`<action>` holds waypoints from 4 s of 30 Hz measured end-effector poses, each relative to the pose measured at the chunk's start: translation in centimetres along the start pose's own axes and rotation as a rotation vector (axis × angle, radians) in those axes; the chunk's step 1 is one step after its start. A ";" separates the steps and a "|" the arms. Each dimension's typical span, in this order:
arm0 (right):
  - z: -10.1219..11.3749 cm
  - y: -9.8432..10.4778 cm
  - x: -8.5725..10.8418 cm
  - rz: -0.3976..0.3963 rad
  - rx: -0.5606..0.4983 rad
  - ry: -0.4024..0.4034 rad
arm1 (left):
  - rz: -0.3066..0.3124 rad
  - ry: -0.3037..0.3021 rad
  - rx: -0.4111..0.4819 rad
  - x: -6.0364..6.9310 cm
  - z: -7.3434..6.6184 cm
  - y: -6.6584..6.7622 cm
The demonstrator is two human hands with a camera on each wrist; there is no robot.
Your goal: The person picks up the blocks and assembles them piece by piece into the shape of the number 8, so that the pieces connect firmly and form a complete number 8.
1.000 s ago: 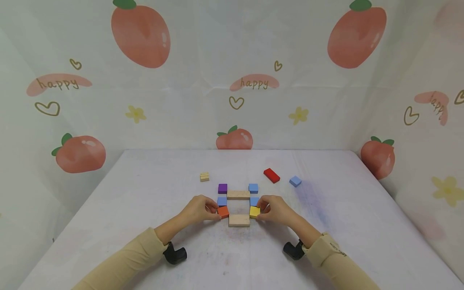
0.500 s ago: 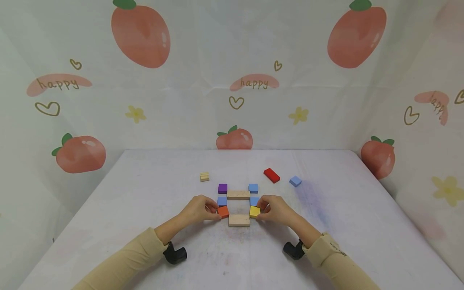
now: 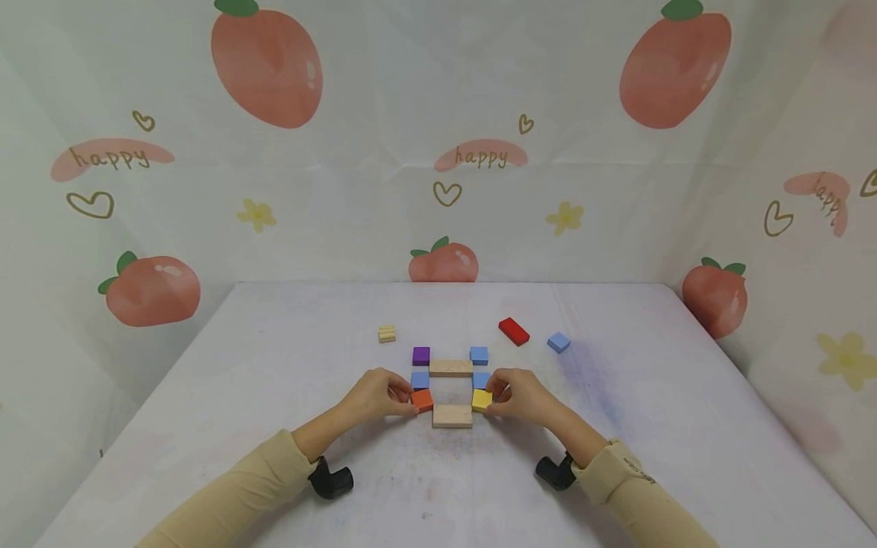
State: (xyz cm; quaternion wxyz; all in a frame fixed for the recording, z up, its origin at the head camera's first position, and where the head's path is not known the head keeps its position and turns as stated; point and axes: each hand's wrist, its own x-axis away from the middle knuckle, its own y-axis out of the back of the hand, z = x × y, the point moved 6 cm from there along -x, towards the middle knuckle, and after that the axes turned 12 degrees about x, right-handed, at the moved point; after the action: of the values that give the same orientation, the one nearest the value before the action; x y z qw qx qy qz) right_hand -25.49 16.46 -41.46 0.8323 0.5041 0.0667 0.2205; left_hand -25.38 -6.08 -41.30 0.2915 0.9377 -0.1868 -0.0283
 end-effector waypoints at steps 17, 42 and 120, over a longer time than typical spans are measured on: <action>0.0 0.0 0.0 -0.001 -0.007 0.030 | -0.001 0.015 0.001 0.0 0.1 0.0; -1.2 2.8 -0.4 -0.132 0.078 0.048 | -0.046 -0.002 0.031 -1.2 0.2 1.8; -11.1 7.9 -1.5 -0.126 0.023 -0.385 | -0.029 -0.013 0.033 -2.4 1.3 1.1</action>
State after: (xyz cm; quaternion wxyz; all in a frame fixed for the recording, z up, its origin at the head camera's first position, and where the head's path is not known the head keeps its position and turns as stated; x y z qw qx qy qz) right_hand -32.91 27.91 -40.17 0.8361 0.5413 -0.0598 0.0667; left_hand -28.16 -6.78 -41.88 0.2742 0.9448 -0.1755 -0.0358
